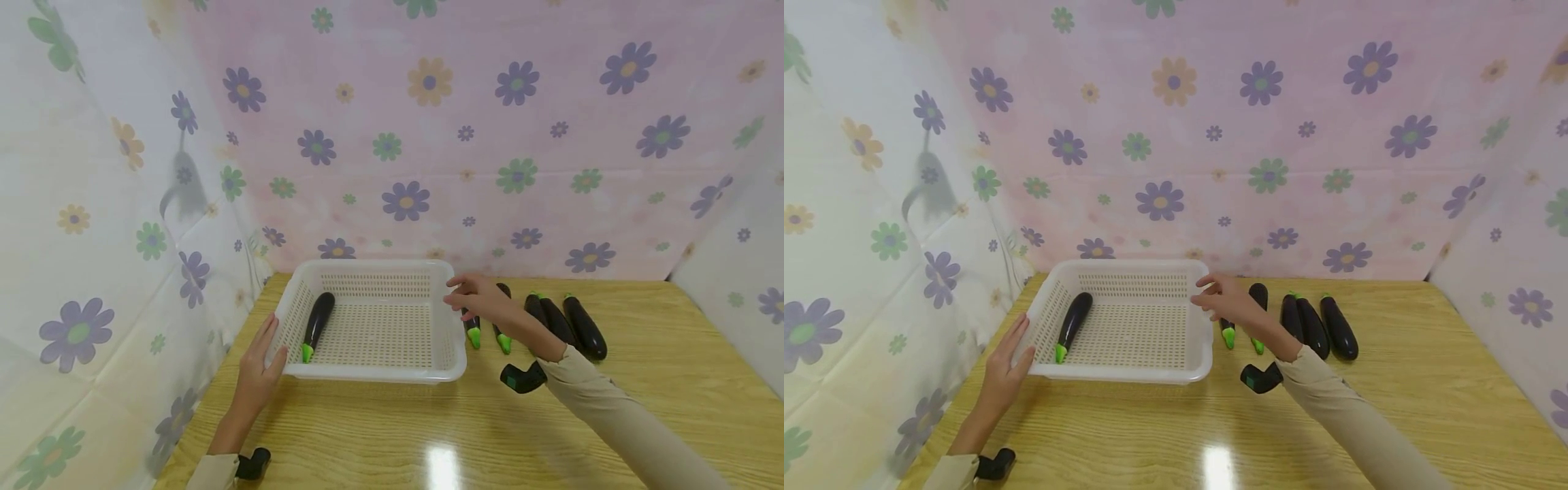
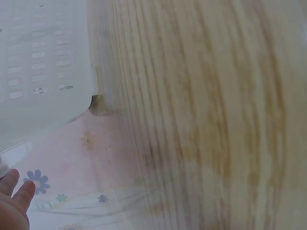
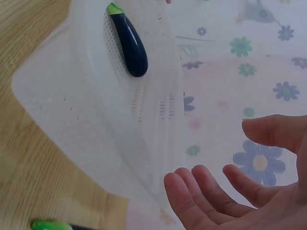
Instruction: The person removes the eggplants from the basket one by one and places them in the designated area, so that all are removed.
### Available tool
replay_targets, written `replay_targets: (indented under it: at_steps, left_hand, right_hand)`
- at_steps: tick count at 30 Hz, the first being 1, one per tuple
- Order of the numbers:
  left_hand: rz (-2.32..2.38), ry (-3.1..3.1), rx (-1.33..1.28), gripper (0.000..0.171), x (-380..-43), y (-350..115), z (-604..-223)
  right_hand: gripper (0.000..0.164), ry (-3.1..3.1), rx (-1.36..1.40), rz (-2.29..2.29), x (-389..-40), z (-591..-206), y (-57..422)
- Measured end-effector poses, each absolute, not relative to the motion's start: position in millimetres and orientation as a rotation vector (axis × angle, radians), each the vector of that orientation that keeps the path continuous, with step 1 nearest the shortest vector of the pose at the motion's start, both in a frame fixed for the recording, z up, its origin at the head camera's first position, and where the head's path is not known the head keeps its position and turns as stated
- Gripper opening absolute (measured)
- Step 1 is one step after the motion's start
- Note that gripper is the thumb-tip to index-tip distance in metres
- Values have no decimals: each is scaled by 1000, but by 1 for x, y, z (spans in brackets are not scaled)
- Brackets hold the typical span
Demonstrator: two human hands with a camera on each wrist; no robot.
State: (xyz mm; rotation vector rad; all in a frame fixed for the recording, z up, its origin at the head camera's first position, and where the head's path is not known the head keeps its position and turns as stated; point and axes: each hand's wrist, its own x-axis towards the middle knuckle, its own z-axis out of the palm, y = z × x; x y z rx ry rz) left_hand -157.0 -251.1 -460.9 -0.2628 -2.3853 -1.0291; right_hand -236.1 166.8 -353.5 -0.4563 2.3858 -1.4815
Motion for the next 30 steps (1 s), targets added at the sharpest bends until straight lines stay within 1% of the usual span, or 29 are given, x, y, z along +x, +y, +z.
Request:
replay_targets:
  at_steps: [7, 18, 30]
  left_hand:
    - [-1026, -2376, -259, 55, -156, -250, -461]
    - [-1016, -2361, -269, 55, -157, -250, -462]
    - [-1016, -2355, -271, 55, -158, -249, -460]
  right_hand:
    - [46, 2358, -469, -1465, -240, -353, 148]
    - [48, 2202, -460, -1516, -246, -346, 126]
    - [49, 2114, -496, -1545, -258, -357, 98]
